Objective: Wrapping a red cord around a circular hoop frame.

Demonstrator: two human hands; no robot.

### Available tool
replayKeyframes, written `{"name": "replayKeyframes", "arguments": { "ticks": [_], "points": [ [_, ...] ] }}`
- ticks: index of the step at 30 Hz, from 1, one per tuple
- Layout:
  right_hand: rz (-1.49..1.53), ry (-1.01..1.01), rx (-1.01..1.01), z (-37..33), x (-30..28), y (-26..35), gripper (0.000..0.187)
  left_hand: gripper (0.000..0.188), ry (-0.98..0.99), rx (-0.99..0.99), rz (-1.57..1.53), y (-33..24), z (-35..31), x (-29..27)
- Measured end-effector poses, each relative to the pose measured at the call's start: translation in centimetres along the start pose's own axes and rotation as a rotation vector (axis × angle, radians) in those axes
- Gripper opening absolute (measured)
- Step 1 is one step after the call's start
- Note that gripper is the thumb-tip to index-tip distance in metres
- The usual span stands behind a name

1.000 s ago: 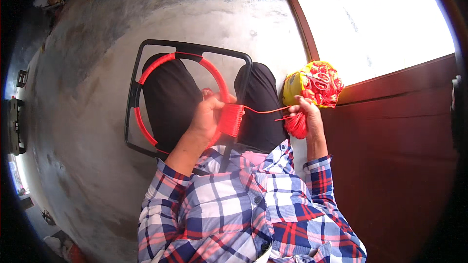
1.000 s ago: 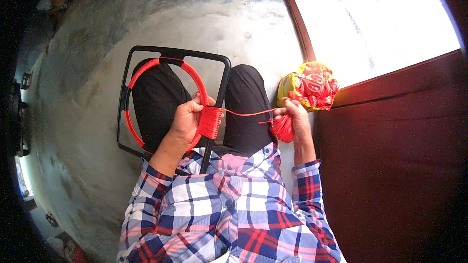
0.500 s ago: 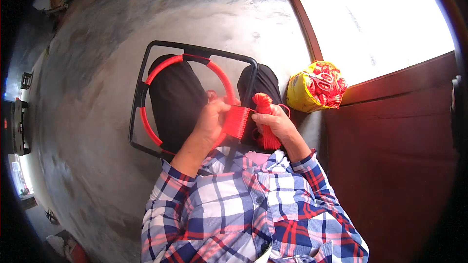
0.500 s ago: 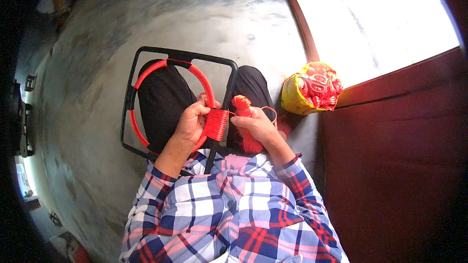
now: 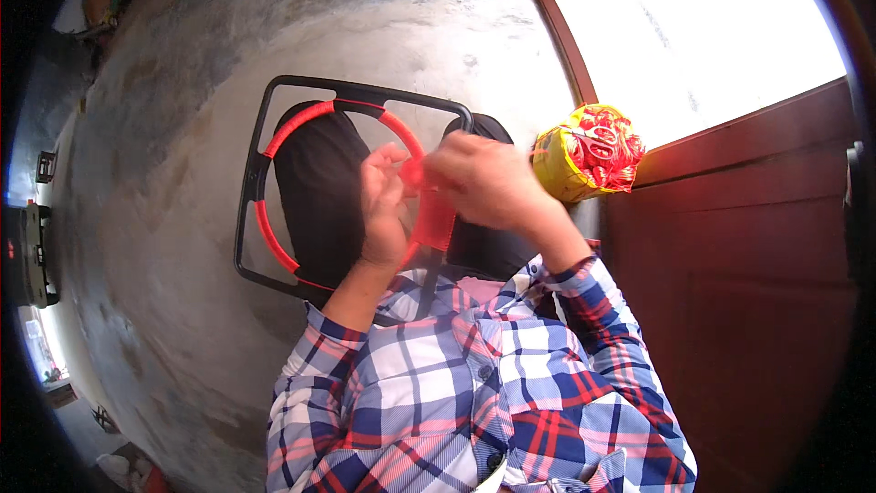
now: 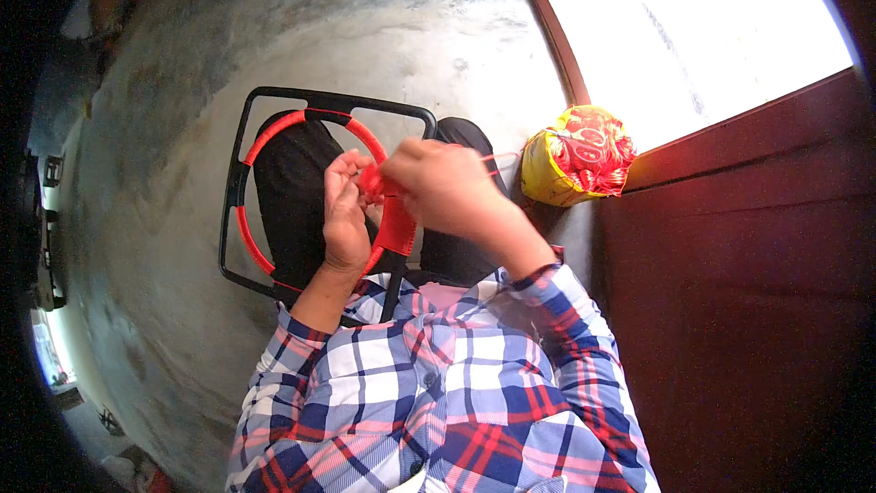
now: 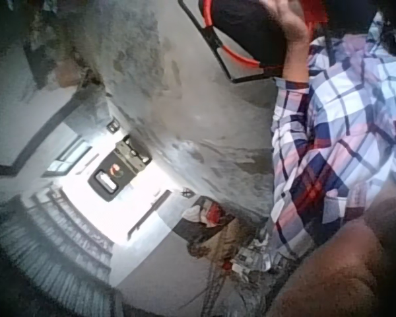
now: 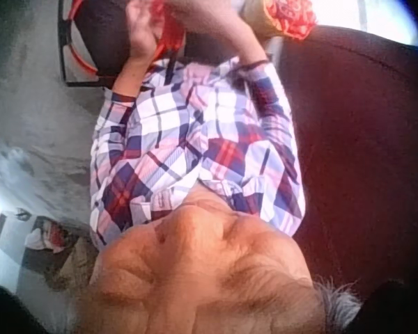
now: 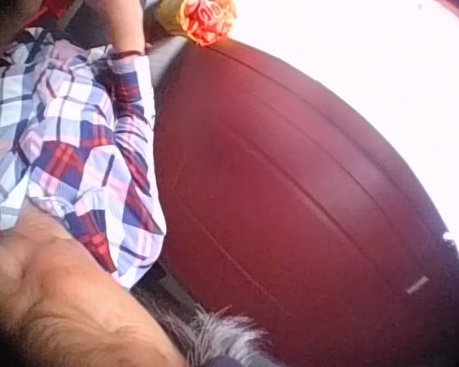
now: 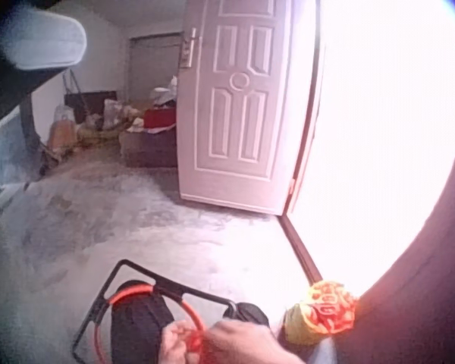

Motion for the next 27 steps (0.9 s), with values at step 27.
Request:
{"name": "replayKeyframes", "arguments": {
  "ticks": [27],
  "points": [
    [0.432,-0.391,0.224,-4.9,5.9,-5.5,0.026,0.039,0.205,-0.620,-0.421,6.2,-0.8,-1.8]
  ]
}}
Point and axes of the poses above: each hand's wrist, its own z-axis towards the middle knuckle, its own x-axis out of the palm, y = z × x, the point moved 7 cm from there along z, towards the middle knuckle, and after that the axes turned 10 degrees about y, right-handed, at the moved point
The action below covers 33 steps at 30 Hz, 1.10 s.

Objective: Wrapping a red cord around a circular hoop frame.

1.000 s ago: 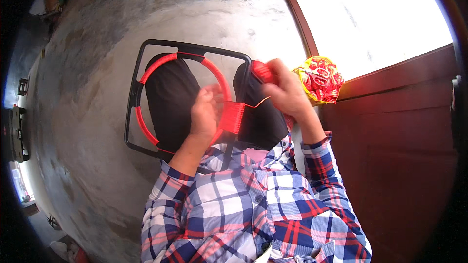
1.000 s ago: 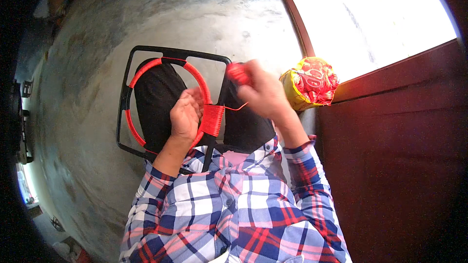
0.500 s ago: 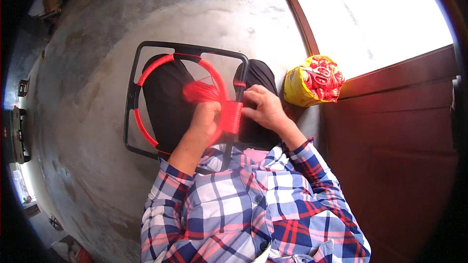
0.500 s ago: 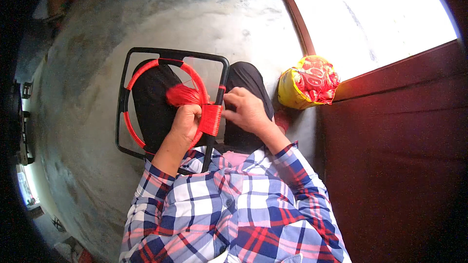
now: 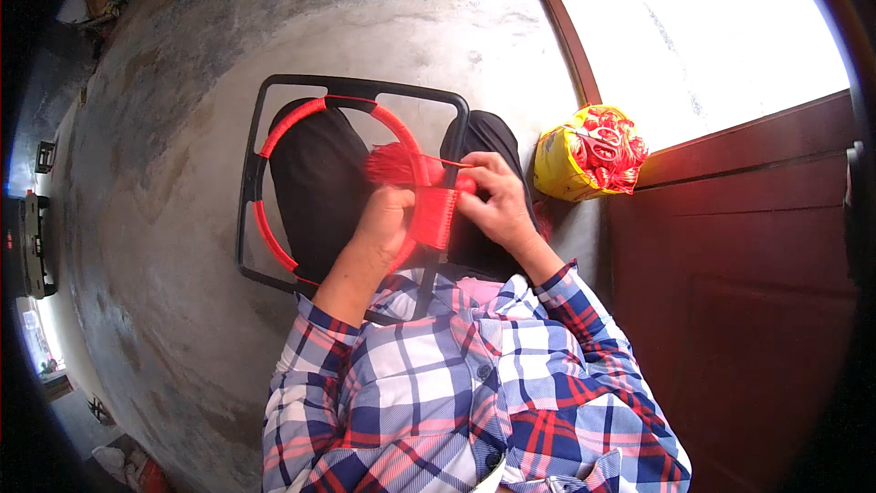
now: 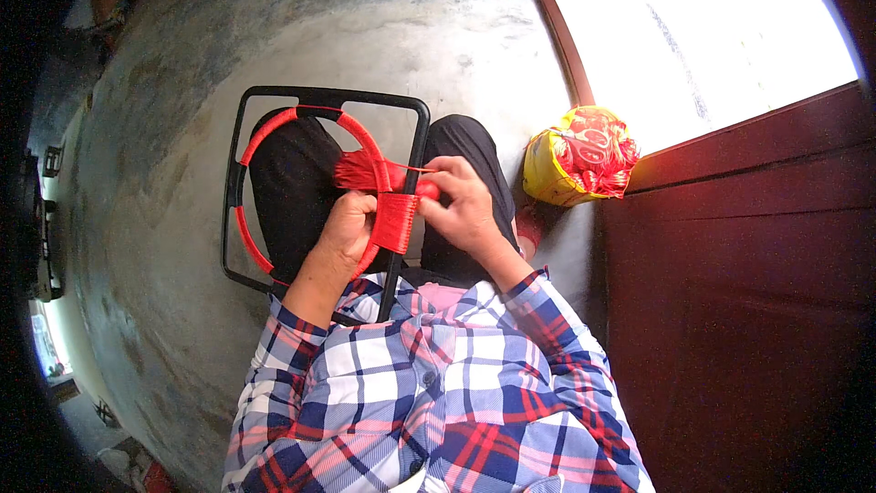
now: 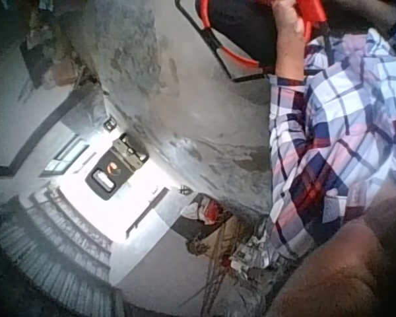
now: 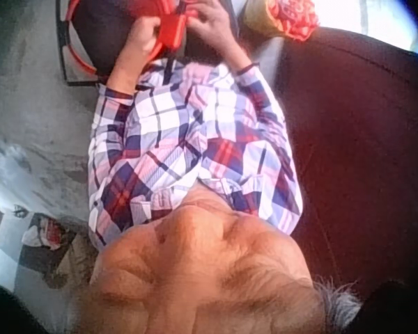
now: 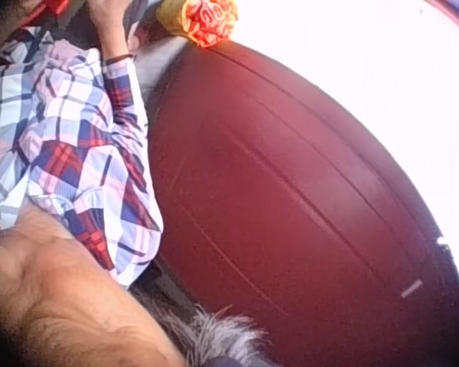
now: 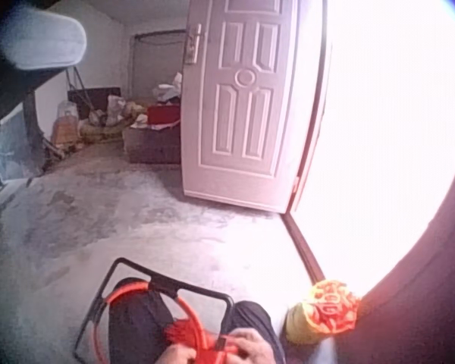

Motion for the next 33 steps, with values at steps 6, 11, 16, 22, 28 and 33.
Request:
{"name": "replayKeyframes", "arguments": {
  "ticks": [6,11,16,22,28,33],
  "points": [
    [1.464,-0.138,0.303,-1.6,-2.5,-5.3,0.043,0.035,-0.033,0.047,-0.068,-0.2,0.0,-0.4],
    [1.523,0.067,-0.035,-2.6,-4.7,-4.0,0.053,0.034,-0.049,0.064,-0.104,-0.1,0.3,-0.3],
    [1.263,0.305,0.150,-2.9,-5.8,-4.8,0.053,0.032,-0.121,0.110,-0.041,-0.5,0.0,0.2],
    [1.521,0.242,-0.385,-1.9,-8.1,1.8,0.037,0.030,-0.054,0.055,-0.059,-0.7,-0.2,1.0],
    [1.556,-0.030,0.113,-1.7,-6.8,-0.6,0.034,0.027,-0.142,0.110,-0.144,-1.0,-0.3,0.4],
    [1.004,0.239,0.498,-1.9,1.0,-0.4,0.022,0.023,-0.144,0.139,0.028,-0.9,-0.2,0.9]
  ]
}}
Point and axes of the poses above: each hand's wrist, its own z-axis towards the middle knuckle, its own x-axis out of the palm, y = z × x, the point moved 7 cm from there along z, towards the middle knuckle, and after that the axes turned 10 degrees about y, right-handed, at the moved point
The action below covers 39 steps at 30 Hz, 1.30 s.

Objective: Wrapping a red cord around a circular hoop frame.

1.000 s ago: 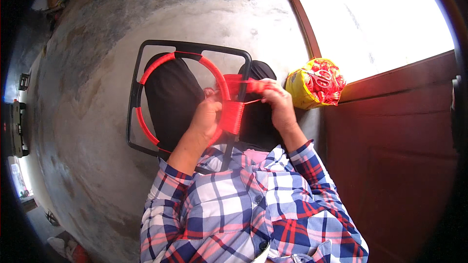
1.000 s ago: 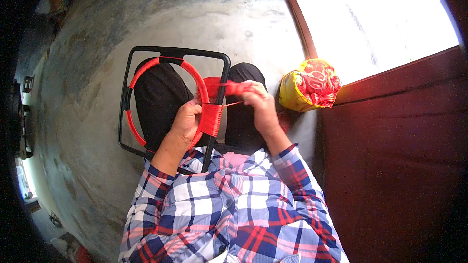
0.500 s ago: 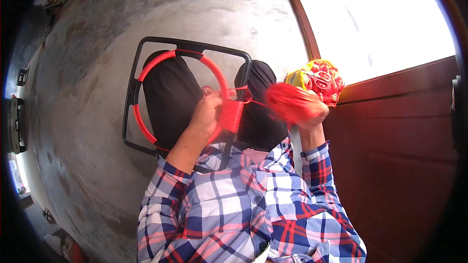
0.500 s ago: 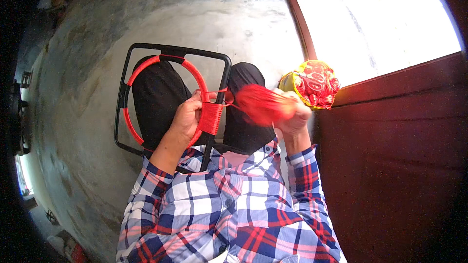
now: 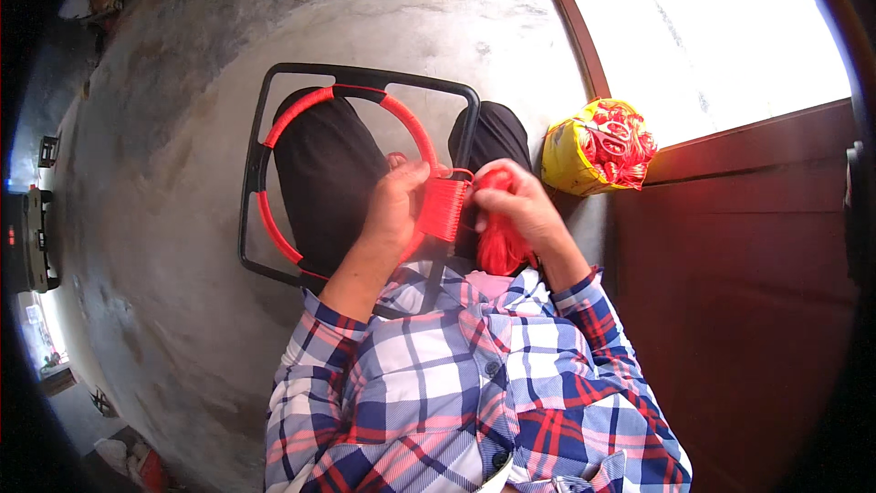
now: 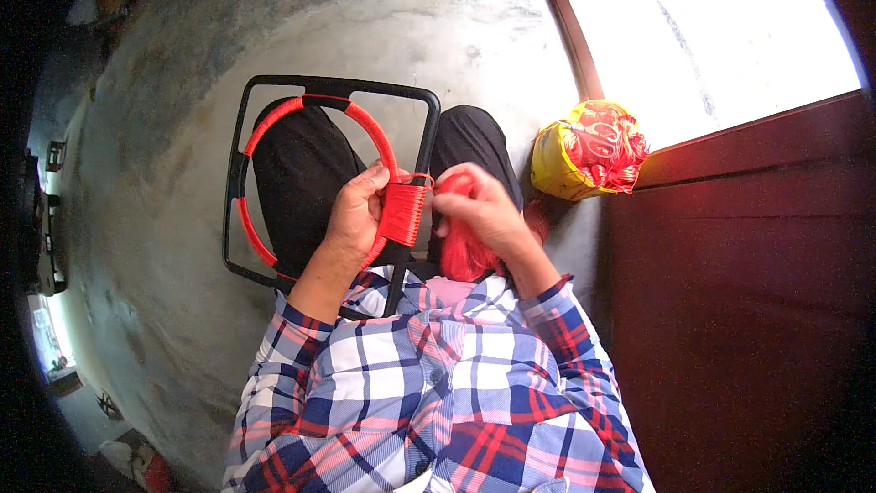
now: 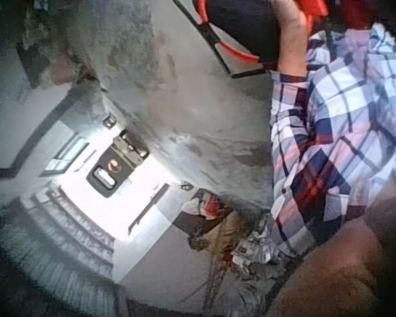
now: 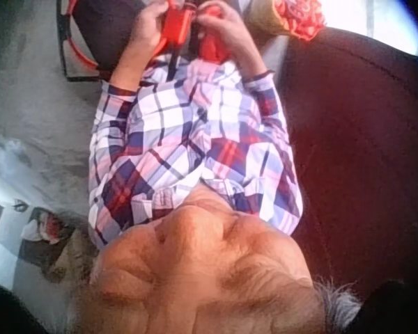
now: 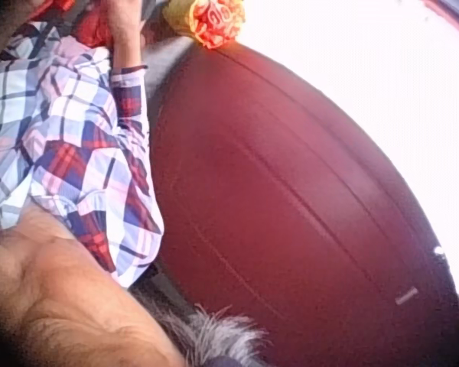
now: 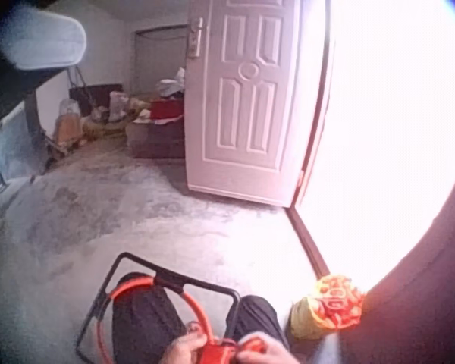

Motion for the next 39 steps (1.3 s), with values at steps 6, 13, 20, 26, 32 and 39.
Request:
{"name": "replayKeyframes", "arguments": {
  "ticks": [6,13,20,26,32,39],
  "points": [
    [0.010,-0.034,-0.049,0.0,-0.7,1.0,0.020,0.023,0.015,0.017,-0.069,0.0,0.0,-0.9],
    [0.111,-0.037,-0.129,-1.0,-1.3,1.1,0.020,0.021,0.030,-0.006,0.013,-0.1,-0.4,-0.3],
    [0.160,-0.015,-0.152,-0.9,-1.1,1.5,0.021,0.026,0.120,-0.061,0.366,-0.3,-0.9,1.6],
    [-0.136,0.039,-0.067,-1.1,3.9,2.3,0.020,0.031,0.155,-0.077,0.446,0.5,0.2,1.1],
    [-0.103,-0.136,-0.100,-3.0,-1.0,4.8,0.021,0.031,0.115,-0.062,0.420,0.2,-0.4,1.4],
    [0.307,-0.522,-0.610,-10.9,-16.9,8.2,0.011,0.026,0.197,-0.101,0.177,-0.1,-0.9,1.9]
  ]
}}
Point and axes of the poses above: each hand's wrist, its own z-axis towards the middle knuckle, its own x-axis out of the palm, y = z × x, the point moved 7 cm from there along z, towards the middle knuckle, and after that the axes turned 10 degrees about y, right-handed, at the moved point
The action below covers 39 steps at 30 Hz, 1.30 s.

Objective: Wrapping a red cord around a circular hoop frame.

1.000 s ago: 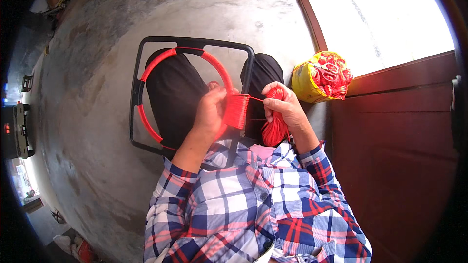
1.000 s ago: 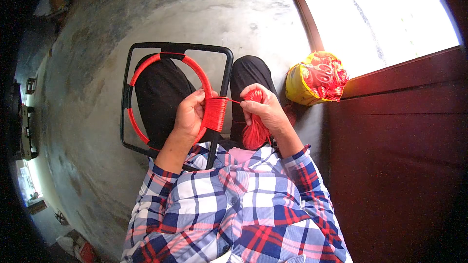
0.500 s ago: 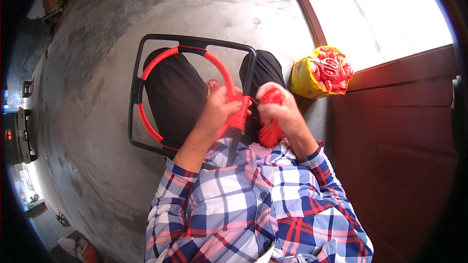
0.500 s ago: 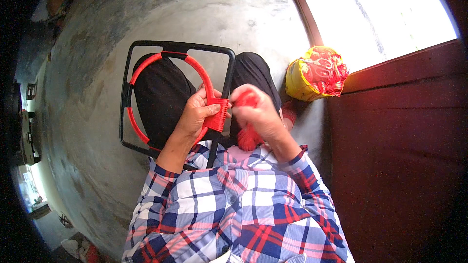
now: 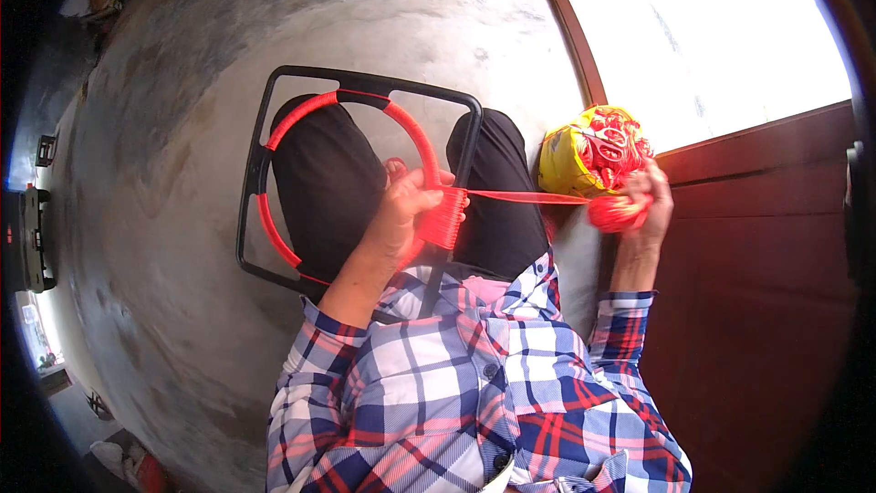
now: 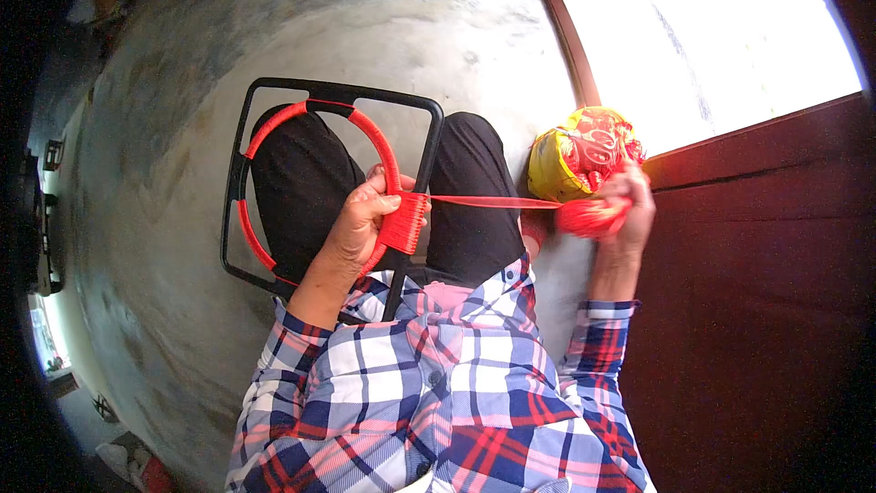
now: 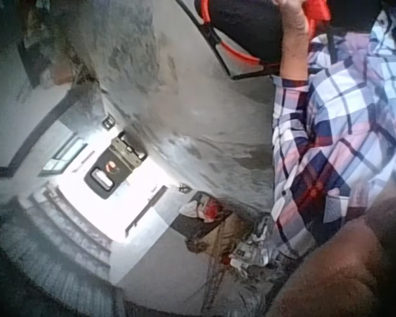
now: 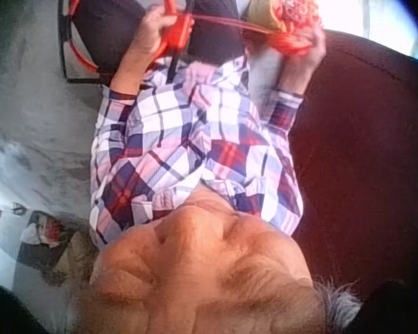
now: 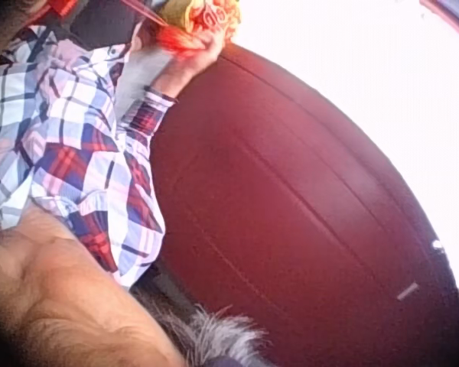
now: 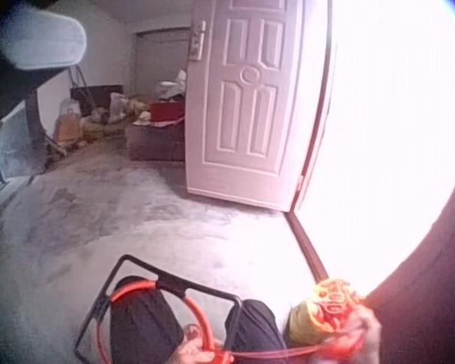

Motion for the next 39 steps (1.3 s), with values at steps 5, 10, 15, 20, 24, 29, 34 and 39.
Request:
{"name": "replayKeyframes", "arguments": {
  "ticks": [5,10,15,20,24,29,34,39],
  "points": [
    [0.385,-0.239,-0.122,0.5,-6.5,2.4,0.032,0.019,-0.062,0.000,-0.070,0.0,0.3,-0.4],
    [-0.108,0.061,0.222,-2.9,4.7,-6.8,0.026,0.021,-0.107,-0.074,0.006,0.3,0.4,-0.8],
    [-0.399,0.489,0.542,-6.4,14.8,-12.6,0.034,0.022,-0.116,-0.106,0.156,0.1,0.2,-0.8],
    [-0.514,0.740,0.521,-6.8,16.7,-12.8,0.016,0.023,-0.186,0.127,0.603,-2.8,-1.1,1.6],
    [-0.530,0.876,0.451,-7.5,19.1,-11.8,0.017,0.023,-0.172,0.211,0.763,-4.8,-2.8,3.0],
    [-0.572,1.150,0.404,-9.8,23.7,-8.5,0.017,0.043,-0.210,0.532,0.734,-8.2,-6.8,5.7],
    [-0.531,1.465,0.166,-11.9,26.5,-6.5,0.020,0.059,0.064,0.893,0.749,-12.7,-11.2,7.3],
    [-0.531,1.576,0.139,-13.0,27.3,-6.3,0.025,0.073,0.295,0.942,0.522,-14.4,-12.1,8.8]
  ]
}}
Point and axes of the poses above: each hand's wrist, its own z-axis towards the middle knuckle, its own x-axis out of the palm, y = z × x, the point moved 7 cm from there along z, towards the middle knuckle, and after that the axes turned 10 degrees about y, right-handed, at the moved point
